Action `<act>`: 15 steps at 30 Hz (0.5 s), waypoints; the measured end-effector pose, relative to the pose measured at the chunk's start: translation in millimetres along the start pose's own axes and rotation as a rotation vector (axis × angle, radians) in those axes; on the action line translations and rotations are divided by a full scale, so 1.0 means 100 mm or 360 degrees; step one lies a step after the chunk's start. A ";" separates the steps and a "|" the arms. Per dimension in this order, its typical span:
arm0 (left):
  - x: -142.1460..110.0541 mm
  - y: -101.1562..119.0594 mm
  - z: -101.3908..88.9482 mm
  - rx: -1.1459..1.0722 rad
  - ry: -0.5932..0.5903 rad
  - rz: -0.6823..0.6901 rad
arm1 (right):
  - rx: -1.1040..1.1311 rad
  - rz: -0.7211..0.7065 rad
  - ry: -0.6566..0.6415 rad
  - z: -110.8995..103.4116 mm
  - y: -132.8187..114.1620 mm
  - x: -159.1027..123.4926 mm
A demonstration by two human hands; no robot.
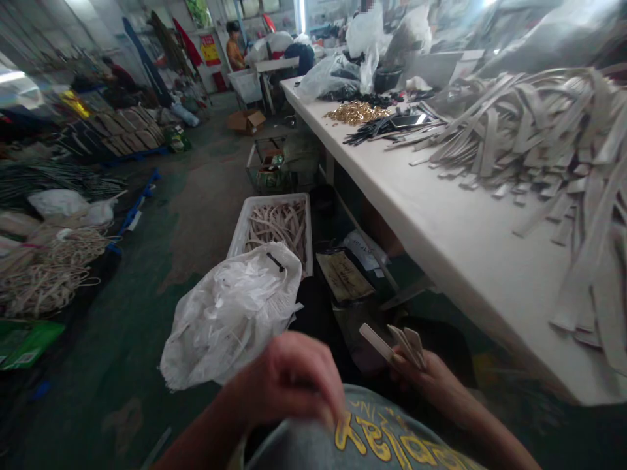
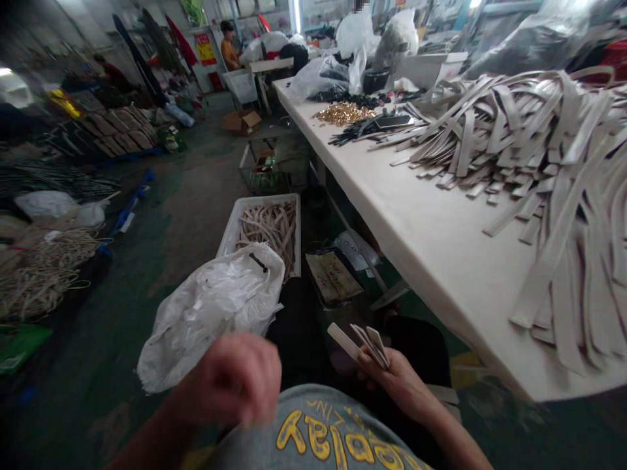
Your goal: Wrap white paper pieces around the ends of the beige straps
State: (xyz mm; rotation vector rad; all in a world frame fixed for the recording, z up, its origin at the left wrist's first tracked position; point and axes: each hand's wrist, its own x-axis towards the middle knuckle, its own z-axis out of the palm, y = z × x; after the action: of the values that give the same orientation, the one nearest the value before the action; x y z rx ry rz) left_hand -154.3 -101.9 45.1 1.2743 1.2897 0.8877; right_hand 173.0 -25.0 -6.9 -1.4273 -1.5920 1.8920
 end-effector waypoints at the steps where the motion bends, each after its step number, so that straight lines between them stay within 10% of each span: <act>1: 0.20 -0.05 -0.02 0.0274 0.0056 0.0051 | 0.0066 0.0004 0.0035 -0.01 0.00 -0.01; 5: 0.73 -0.49 -0.21 0.1390 0.0396 0.0014 | 0.0245 -0.0075 0.0115 -0.03 -0.02 -0.03; 9: 0.81 -0.88 -0.37 0.1688 0.0324 -0.0116 | 0.0373 -0.0107 0.0081 -0.03 -0.04 -0.02; 15: 1.01 -0.34 -0.27 0.1227 0.0190 0.0460 | 0.0595 -0.0178 0.0056 -0.05 -0.12 0.08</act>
State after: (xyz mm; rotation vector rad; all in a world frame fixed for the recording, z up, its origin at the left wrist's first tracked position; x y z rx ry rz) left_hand -172.3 -3.9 -2.0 2.0720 1.6458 0.6801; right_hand 169.2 -12.3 0.5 -1.1801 -1.1932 1.9575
